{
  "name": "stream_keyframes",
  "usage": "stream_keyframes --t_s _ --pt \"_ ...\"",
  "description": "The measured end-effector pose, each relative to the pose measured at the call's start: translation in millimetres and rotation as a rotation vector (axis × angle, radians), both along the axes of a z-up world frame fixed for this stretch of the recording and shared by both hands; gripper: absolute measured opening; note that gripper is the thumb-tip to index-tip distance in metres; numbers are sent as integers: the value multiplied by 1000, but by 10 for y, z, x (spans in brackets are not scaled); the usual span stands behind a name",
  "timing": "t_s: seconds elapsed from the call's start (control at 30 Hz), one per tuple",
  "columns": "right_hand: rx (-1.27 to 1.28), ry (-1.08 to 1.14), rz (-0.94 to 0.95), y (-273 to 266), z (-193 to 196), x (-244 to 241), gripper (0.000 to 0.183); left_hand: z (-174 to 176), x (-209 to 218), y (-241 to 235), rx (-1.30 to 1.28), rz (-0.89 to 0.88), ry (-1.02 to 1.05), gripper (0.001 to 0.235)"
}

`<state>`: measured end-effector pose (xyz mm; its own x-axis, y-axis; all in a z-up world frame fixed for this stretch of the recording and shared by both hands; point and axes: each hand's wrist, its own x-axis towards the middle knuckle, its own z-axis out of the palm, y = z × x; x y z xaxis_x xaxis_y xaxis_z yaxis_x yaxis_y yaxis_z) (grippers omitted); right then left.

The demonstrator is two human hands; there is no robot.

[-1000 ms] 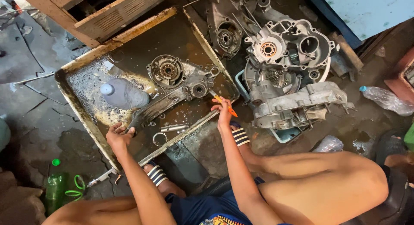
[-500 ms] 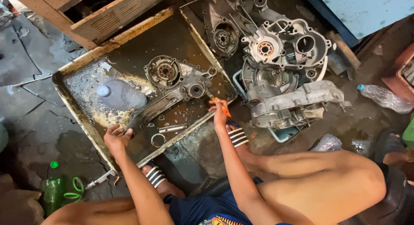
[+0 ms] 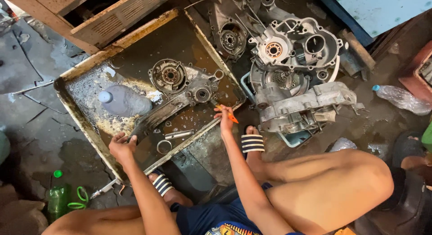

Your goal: Cleaning motorcycle engine components in a tray of solvent using a brush

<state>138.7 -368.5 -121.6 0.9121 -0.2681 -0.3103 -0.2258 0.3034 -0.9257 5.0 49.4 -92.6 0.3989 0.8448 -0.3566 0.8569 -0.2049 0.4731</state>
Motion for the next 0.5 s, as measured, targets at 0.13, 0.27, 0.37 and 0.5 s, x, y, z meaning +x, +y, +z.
stream_keyframes --t_s 0.13,0.27,0.37,0.5 --pt "5 5 4 66 115 -41 21 630 20 -423 101 -28 -30 45" --pt "95 -13 -45 76 6 -33 23 850 71 -692 255 -37 -77 38" --pt "53 -28 -36 87 65 5 24 1025 96 -815 310 -56 -106 33" --pt "73 -7 -47 66 24 -28 23 1168 97 -863 365 -106 -99 31"
